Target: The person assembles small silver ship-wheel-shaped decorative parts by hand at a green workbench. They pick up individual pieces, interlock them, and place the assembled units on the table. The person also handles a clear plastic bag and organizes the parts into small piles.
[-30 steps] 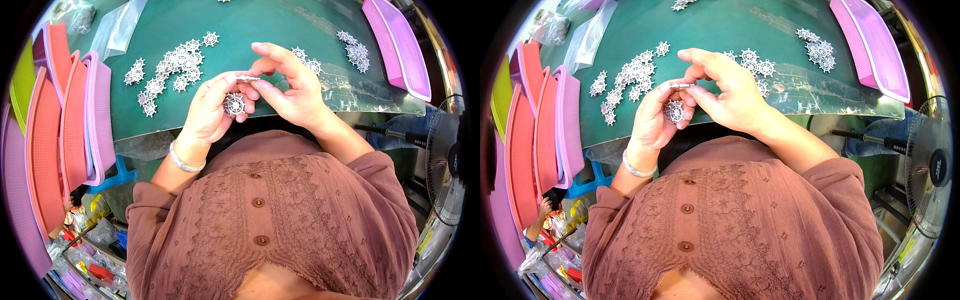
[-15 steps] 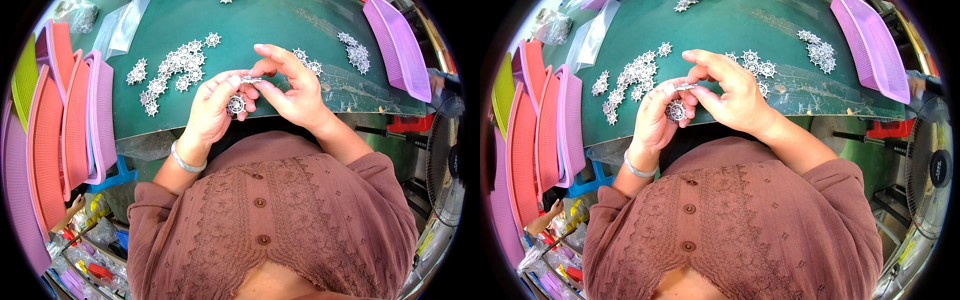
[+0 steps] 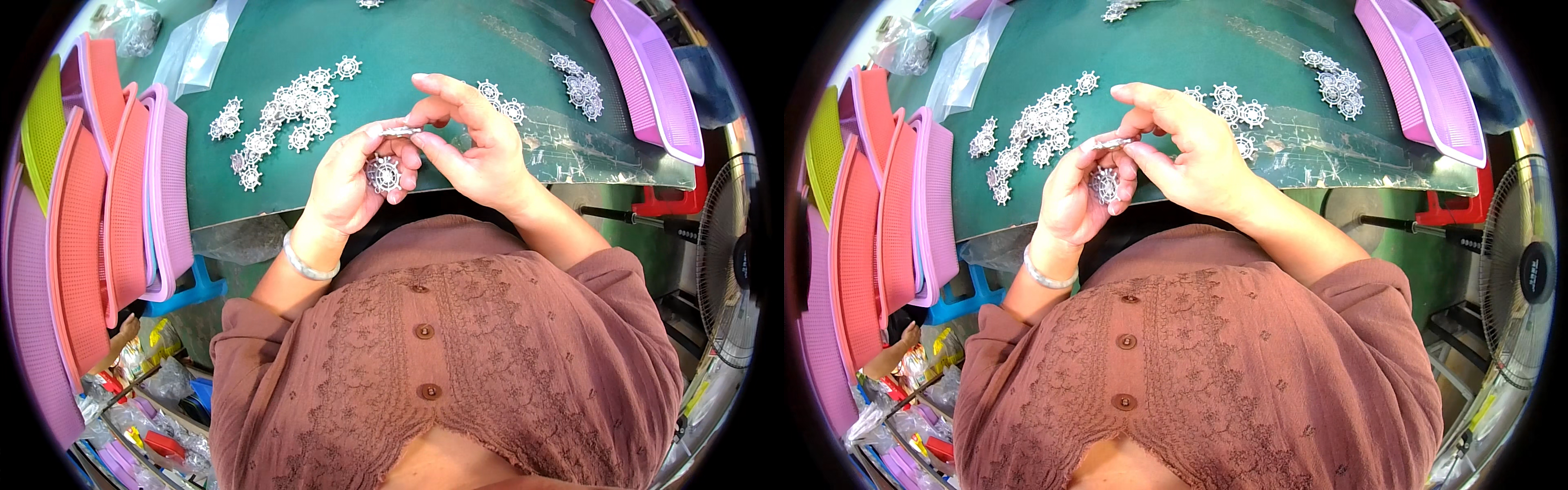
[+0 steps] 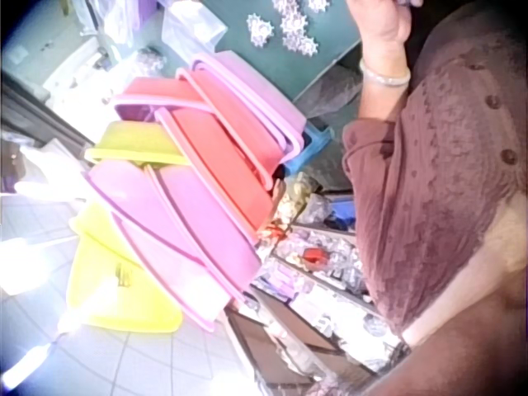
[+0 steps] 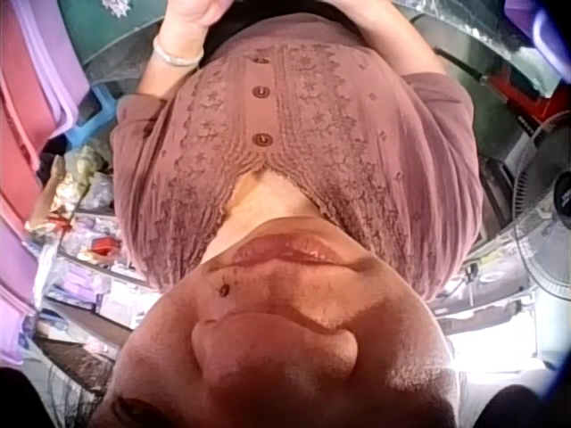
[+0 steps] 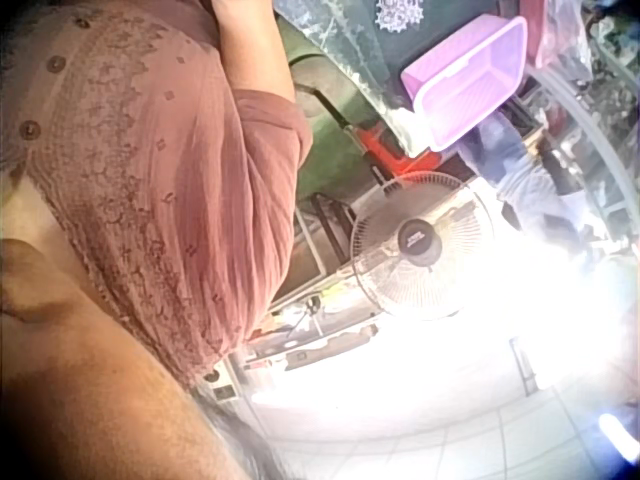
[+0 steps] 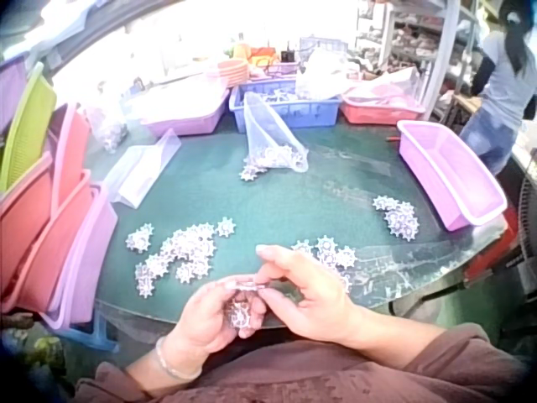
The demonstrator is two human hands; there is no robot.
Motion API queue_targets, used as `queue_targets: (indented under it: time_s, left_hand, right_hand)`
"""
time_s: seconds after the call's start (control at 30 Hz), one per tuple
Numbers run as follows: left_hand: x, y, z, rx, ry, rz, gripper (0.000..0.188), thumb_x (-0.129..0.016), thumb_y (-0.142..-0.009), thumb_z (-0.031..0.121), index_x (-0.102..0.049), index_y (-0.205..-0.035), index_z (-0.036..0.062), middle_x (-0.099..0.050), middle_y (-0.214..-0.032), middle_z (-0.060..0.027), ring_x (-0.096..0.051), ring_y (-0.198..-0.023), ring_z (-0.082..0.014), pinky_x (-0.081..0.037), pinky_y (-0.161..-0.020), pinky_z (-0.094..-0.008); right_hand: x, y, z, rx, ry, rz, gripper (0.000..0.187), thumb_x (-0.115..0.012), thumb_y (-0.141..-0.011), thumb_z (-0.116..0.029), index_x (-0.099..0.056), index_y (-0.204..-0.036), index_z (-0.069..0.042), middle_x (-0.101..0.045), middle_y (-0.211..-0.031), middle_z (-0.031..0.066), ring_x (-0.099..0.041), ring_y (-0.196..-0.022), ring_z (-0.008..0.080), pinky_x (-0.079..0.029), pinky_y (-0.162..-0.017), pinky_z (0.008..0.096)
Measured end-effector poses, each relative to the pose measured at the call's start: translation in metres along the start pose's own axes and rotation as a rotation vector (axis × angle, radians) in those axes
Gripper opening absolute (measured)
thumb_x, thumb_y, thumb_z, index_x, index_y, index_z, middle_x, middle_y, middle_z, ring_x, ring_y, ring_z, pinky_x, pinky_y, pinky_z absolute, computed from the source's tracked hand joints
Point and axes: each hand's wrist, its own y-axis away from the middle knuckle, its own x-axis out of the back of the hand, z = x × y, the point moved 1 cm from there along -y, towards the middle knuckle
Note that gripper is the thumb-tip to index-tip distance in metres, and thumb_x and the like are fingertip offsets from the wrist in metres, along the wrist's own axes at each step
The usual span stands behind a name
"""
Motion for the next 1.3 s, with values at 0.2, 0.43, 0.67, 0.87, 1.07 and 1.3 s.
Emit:
queue_targets:
  time_s: [0.2, 0.43, 0.67, 0.87, 1.07, 1.3]
  left_hand:
    - [0.007, 0.000, -0.004, 0.090, 0.271, -0.149, 0.043, -0.034, -0.095, 0.034, -0.055, -0.112, 0.0000, -0.059, -0.080, -0.0090, -0.056, -0.063, -0.0184, -0.042, -0.046, -0.0254]
    - [0.010, 0.000, -0.007, 0.167, 0.490, -0.236, 0.046, -0.033, -0.094, 0.036, -0.054, -0.114, 0.0000, -0.059, -0.078, -0.0084, -0.056, -0.062, -0.0197, -0.043, -0.046, -0.0253]
    - [0.010, 0.000, -0.012, 0.164, 0.650, -0.326, 0.049, -0.031, -0.094, 0.037, -0.051, -0.118, -0.0006, -0.061, -0.083, -0.0120, -0.056, -0.064, -0.0233, -0.044, -0.046, -0.0276]
    - [0.010, 0.004, -0.011, 0.167, 0.685, -0.313, 0.049, -0.030, -0.095, 0.037, -0.051, -0.119, -0.0004, -0.061, -0.084, -0.0129, -0.055, -0.066, -0.0244, -0.043, -0.046, -0.0284]
    - [0.013, 0.003, -0.015, 0.181, 0.702, -0.363, 0.048, -0.031, -0.094, 0.037, -0.052, -0.117, 0.0005, -0.061, -0.084, -0.0128, -0.055, -0.067, -0.0242, -0.042, -0.047, -0.0287]
    - [0.014, 0.003, -0.012, 0.131, 0.601, -0.314, 0.046, -0.034, -0.093, 0.037, -0.057, -0.109, 0.0001, -0.061, -0.082, -0.0128, -0.055, -0.064, -0.0237, -0.042, -0.045, -0.0279]
  right_hand:
    - [-0.005, -0.002, -0.001, 0.009, -0.034, 0.013, 0.051, -0.065, -0.072, 0.002, -0.052, -0.120, -0.008, -0.063, -0.087, 0.0043, -0.060, -0.078, 0.0183, -0.048, -0.062, 0.0275]
    - [-0.008, -0.006, -0.005, 0.000, -0.047, -0.013, 0.050, -0.063, -0.072, 0.003, -0.052, -0.120, -0.008, -0.062, -0.086, 0.0053, -0.060, -0.078, 0.0186, -0.048, -0.063, 0.0276]
    - [-0.010, -0.010, -0.012, 0.028, -0.089, -0.049, 0.053, -0.062, -0.075, 0.007, -0.048, -0.125, -0.004, -0.062, -0.086, 0.0069, -0.058, -0.073, 0.0127, -0.049, -0.070, 0.0253]
    - [-0.011, -0.010, -0.014, 0.004, -0.124, -0.066, 0.052, -0.061, -0.077, 0.007, -0.047, -0.126, -0.004, -0.061, -0.089, 0.0067, -0.057, -0.076, 0.0124, -0.048, -0.073, 0.0255]
    - [-0.011, -0.008, -0.012, -0.099, -0.279, -0.124, 0.052, -0.060, -0.080, 0.006, -0.044, -0.128, -0.003, -0.059, -0.094, 0.0070, -0.056, -0.082, 0.0119, -0.046, -0.077, 0.0253]
    - [-0.009, -0.007, -0.014, -0.136, -0.335, -0.150, 0.054, -0.060, -0.079, 0.007, -0.042, -0.129, -0.003, -0.059, -0.096, 0.0074, -0.056, -0.085, 0.0116, -0.045, -0.079, 0.0250]
